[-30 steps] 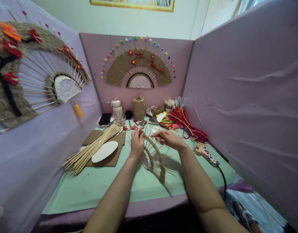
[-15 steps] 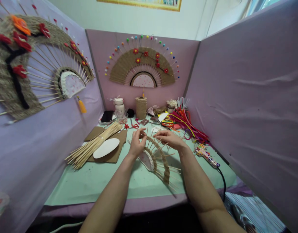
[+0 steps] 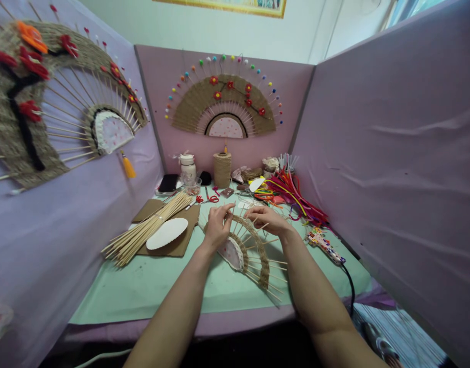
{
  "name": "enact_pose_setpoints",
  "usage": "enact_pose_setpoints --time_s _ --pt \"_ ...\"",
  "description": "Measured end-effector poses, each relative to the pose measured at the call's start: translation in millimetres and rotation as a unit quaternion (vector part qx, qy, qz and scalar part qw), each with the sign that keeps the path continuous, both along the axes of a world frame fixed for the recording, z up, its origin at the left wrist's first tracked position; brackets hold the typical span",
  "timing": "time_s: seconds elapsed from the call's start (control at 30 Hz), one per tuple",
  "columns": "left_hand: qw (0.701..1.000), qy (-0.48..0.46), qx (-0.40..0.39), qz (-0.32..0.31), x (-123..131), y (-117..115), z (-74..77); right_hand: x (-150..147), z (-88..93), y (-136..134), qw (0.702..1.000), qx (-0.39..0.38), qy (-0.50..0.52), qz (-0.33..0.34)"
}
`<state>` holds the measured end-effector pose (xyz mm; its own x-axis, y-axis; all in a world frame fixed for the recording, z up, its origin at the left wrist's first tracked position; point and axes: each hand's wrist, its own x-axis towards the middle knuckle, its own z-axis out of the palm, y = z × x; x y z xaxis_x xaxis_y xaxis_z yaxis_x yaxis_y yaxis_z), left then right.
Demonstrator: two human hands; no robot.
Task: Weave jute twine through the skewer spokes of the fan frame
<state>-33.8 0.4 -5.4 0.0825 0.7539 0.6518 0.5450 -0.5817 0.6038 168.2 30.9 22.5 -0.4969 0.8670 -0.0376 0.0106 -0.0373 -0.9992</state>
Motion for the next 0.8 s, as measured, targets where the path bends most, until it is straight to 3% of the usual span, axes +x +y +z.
enact_pose_setpoints --time_s 0.17,0.33,0.63,0.8 --pt "0.999 0.045 -0.007 0.004 0.5 -2.1 3.7 12.4 2.2 1.2 1.0 -0.01 -0.011 -0.012" --pt "0.999 0.041 -0.009 0.005 0.9 -3.1 4.1 22.1 8.2 0.1 0.996 -0.015 0.089 -0.016" --pt "1.0 0.03 -0.003 0.004 1.4 -4.6 4.9 3.8 15.2 -11.0 0.982 0.101 0.132 -0.091" --pt "1.0 0.03 -0.004 0.003 1.3 -4.0 4.8 3.3 12.9 -4.5 0.973 0.116 0.129 -0.153"
